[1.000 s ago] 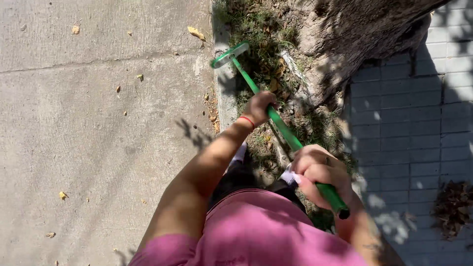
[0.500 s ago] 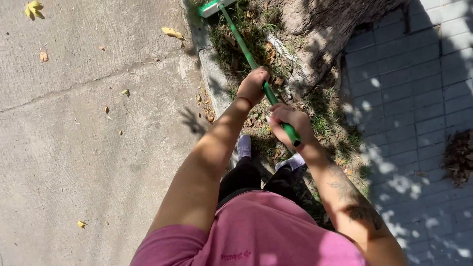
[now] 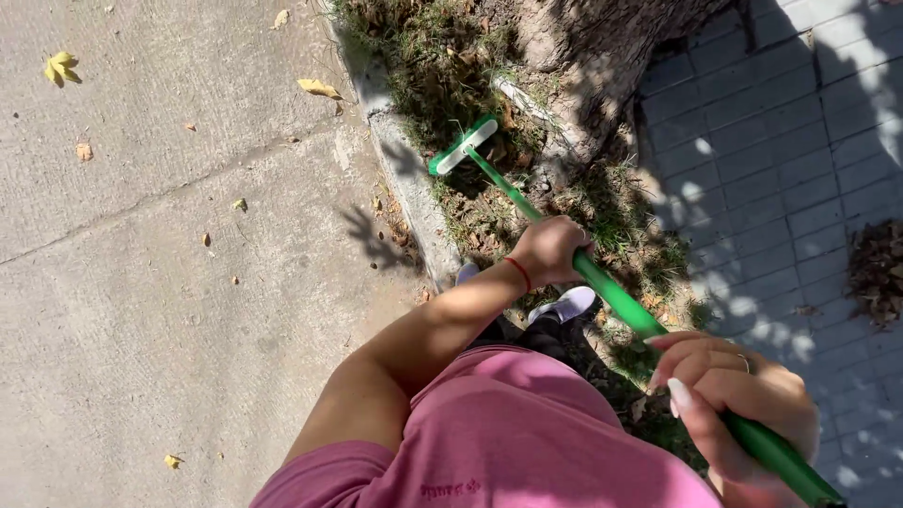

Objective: Gathering dry leaves into a pile on a paved outdoor walkway using a rake.

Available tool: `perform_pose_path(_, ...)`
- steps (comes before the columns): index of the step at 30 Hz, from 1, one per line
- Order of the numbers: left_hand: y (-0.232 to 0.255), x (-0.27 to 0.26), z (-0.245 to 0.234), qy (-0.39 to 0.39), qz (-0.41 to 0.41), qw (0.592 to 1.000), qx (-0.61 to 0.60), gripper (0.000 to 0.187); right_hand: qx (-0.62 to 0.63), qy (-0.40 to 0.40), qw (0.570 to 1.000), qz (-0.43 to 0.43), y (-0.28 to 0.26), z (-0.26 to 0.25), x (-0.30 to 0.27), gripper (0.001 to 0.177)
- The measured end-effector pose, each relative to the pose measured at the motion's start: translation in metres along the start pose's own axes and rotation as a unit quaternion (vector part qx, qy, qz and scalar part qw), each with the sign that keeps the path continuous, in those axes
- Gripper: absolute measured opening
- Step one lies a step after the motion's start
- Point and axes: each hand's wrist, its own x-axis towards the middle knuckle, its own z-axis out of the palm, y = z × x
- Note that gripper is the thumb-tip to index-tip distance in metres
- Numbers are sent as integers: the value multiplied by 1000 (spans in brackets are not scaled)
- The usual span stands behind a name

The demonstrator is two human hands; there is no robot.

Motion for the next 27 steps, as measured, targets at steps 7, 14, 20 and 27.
perform_pose_path(7, -9, 18, -46, 0, -28, 998, 55, 24, -2, -57, 998, -42, 26, -3, 12, 25)
perform_pose_path(14, -203, 33, 11, 23, -57, 980, 188, 19, -17, -25, 989, -145, 182, 99, 36, 21)
perform_pose_path(20, -169, 25, 37, -90, -23, 978, 184, 9, -16, 20, 997, -74, 161, 78, -6, 14)
perform_pose_path(27, -57, -3, 79, -182, -7, 982, 58, 10, 34, 105, 992, 65, 90, 20, -78, 29)
